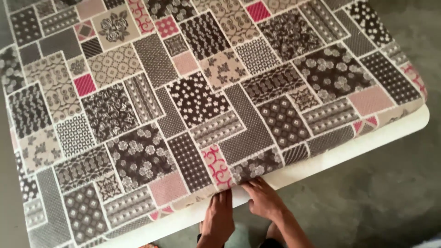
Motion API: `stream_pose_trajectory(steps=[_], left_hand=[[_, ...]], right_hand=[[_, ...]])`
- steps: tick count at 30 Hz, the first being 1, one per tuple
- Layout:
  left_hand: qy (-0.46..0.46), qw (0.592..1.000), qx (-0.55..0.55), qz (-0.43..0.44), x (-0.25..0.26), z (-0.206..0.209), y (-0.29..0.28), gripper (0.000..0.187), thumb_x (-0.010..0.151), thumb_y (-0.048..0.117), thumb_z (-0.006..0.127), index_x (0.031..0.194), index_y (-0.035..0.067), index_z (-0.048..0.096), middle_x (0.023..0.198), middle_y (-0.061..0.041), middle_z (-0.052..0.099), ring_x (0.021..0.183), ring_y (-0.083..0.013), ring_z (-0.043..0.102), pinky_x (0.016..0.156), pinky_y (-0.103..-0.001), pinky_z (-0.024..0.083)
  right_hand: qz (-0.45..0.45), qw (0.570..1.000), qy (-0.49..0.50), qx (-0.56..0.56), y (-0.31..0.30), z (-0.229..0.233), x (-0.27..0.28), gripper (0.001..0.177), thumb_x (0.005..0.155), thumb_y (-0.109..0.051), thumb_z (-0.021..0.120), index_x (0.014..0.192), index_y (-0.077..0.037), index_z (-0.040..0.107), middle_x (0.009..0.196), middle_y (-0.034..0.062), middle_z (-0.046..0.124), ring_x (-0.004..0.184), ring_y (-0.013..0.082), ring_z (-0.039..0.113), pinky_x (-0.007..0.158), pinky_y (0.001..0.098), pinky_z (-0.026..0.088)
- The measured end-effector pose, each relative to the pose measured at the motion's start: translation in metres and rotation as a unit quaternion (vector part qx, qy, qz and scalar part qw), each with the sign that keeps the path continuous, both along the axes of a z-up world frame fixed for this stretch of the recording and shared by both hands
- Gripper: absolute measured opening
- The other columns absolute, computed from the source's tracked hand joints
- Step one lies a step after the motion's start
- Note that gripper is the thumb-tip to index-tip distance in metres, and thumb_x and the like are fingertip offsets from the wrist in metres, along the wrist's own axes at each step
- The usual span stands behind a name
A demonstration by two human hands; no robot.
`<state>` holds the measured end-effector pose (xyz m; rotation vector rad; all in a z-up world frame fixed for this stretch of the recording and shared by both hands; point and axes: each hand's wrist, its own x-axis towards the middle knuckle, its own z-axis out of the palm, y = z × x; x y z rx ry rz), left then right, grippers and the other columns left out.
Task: The person removes a pillow from the bed and places it on the floor, then smooths and tucks the patterned bedsheet around the mattress edges. The person works along each side of the bed, pulling and folding the sheet to create a neat appearance.
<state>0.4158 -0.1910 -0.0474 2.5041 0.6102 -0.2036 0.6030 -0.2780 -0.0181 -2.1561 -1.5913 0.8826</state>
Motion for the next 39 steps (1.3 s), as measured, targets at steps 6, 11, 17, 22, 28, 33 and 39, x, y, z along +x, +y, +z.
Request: stream_pose_trajectory(steps=[6,11,17,22,28,33,39], left_hand=[[0.047,0.994,0.098,0.022,0.014,0.004,-0.014,0.089,0.066,0.010,0.067,0.147,-0.008,0.036,0.141,-0.023,0.049,0.126,-0.0387,0.050,0.107,-0.045,0.041],[0.344,0.934,0.094,0.026,0.067,0.009,-0.019,0.072,0.088,0.023,0.060,0.148,-0.011,0.038,0.139,-0.021,0.054,0.121,-0.0286,0.057,0.095,-0.038,0.050],[0.341,0.938,0.034,-0.055,0.097,0.011,-0.042,0.044,0.091,0.020,0.054,0.131,0.006,0.062,0.131,-0.014,0.066,0.123,-0.0282,0.062,0.099,-0.044,0.049],[0.078,0.996,0.032,0.022,0.134,0.026,-0.075,0.072,0.080,0.011,0.062,0.145,-0.010,0.040,0.145,-0.026,0.049,0.133,-0.0374,0.048,0.112,-0.049,0.038],[0.055,0.994,0.049,0.080,0.165,0.030,-0.080,0.083,0.069,0.006,0.067,0.144,-0.012,0.037,0.149,-0.028,0.043,0.139,-0.0415,0.038,0.112,-0.059,0.029],[0.035,0.992,0.044,0.111,0.167,0.021,-0.089,0.073,0.069,0.006,0.067,0.136,-0.012,0.046,0.140,-0.027,0.049,0.132,-0.0408,0.043,0.114,-0.049,0.033],[0.110,0.984,0.034,0.133,0.185,0.037,-0.092,0.073,0.072,0.009,0.069,0.136,-0.013,0.044,0.138,-0.028,0.047,0.127,-0.0413,0.044,0.111,-0.051,0.033]], right_hand=[[-0.008,0.969,0.191,-0.158,-0.017,0.003,0.041,0.044,0.083,-0.005,0.052,0.123,-0.011,0.070,0.119,0.0159,0.074,0.109,0.0403,0.067,0.101,0.0465,0.053],[-0.032,0.987,0.154,-0.011,-0.056,0.006,0.085,0.041,0.081,-0.004,0.057,0.119,-0.008,0.073,0.125,0.0123,0.072,0.116,0.0316,0.067,0.099,0.0413,0.054],[-0.028,0.998,0.053,-0.031,-0.117,0.000,0.138,0.054,0.080,0.000,0.065,0.134,-0.006,0.060,0.141,0.0126,0.058,0.132,0.0312,0.053,0.106,0.0414,0.046],[-0.033,0.998,-0.057,-0.004,-0.107,0.009,0.131,0.061,0.082,-0.005,0.067,0.141,-0.001,0.050,0.144,0.0162,0.051,0.133,0.0341,0.049,0.110,0.0435,0.041],[-0.028,0.984,-0.173,-0.007,-0.084,-0.002,0.131,0.056,0.078,-0.003,0.068,0.132,0.002,0.056,0.135,0.0173,0.057,0.131,0.0335,0.051,0.117,0.0467,0.034],[-0.025,0.983,-0.178,-0.043,-0.080,-0.014,0.128,0.052,0.071,-0.001,0.071,0.123,0.003,0.064,0.132,0.0187,0.061,0.128,0.0350,0.052,0.117,0.0447,0.034],[-0.058,0.983,-0.174,0.008,-0.074,-0.015,0.133,0.043,0.069,0.001,0.070,0.111,0.001,0.071,0.122,0.0187,0.067,0.120,0.0350,0.058,0.112,0.0449,0.038]])
